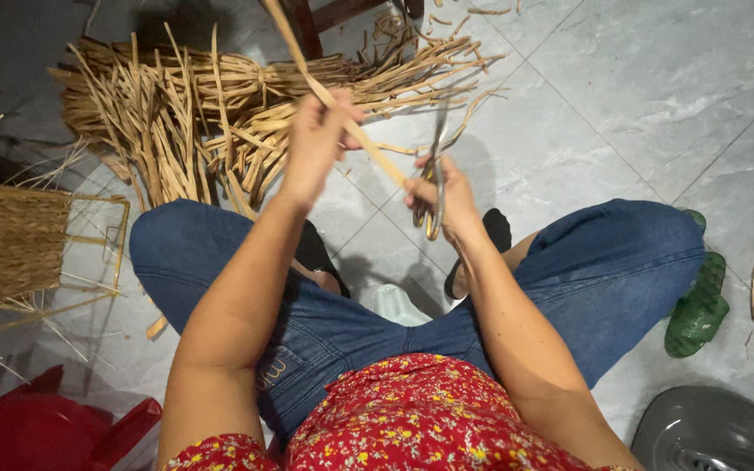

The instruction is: The person sits cross-legged on a tiled floor and uses shears to cut long dried plant fibers into shorter pieces. The cut pieces are dropped onto a pile on the floor.

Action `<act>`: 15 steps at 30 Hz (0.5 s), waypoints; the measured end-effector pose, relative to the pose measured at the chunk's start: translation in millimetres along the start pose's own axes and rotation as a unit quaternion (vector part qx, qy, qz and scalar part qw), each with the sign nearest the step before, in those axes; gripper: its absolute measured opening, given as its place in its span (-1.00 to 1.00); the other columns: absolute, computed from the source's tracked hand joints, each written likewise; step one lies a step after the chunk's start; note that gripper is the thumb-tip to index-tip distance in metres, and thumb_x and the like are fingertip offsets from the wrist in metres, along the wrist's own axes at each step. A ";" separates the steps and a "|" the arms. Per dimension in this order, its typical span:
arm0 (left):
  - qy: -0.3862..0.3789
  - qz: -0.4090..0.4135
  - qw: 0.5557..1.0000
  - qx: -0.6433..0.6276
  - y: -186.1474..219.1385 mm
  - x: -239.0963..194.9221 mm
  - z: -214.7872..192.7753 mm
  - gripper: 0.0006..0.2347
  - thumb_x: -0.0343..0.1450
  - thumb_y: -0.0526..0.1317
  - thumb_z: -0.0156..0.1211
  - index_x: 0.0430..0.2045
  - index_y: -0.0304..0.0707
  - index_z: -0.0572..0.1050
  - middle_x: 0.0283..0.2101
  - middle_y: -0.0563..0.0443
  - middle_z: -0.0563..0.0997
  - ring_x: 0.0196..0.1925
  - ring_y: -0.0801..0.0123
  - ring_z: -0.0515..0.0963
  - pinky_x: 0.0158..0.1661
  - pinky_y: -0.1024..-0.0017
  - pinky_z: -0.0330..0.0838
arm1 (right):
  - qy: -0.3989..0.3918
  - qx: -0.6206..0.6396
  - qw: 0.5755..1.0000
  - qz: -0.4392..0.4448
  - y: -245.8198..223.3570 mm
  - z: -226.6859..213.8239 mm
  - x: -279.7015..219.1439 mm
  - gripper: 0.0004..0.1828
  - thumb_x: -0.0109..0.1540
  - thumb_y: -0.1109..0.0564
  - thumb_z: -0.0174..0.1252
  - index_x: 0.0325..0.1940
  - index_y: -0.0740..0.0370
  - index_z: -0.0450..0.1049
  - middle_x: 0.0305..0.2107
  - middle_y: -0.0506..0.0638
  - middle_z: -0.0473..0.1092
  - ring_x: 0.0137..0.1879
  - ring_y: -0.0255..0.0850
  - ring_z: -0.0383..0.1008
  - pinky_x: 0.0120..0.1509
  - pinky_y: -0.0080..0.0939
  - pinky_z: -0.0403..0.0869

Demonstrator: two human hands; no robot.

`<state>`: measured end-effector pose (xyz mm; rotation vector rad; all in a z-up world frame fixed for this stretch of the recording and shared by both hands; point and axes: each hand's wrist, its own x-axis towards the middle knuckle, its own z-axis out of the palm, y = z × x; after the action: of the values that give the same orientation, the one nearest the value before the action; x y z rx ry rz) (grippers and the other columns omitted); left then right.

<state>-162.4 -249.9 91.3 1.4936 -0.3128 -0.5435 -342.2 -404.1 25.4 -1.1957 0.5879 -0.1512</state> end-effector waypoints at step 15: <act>-0.055 0.073 0.906 0.413 30.5 -22.9 -37.0 -0.84 0.52 -0.15 0.08 -0.15 -0.14 0.57 -0.35 -0.08 0.65 -0.28 0.10 0.64 -0.25 0.21 0.47 | 0.130 -0.172 0.958 -0.189 -53.7 -28.4 -8.4 -0.51 0.20 0.12 0.47 0.13 0.20 0.43 -0.24 -0.11 0.44 -0.11 -0.38 0.43 -0.01 -0.39 0.45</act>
<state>-158.0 -206.7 121.9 2.2340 -0.8086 -0.3833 -353.3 -444.4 70.2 -1.6368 0.6257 -0.5560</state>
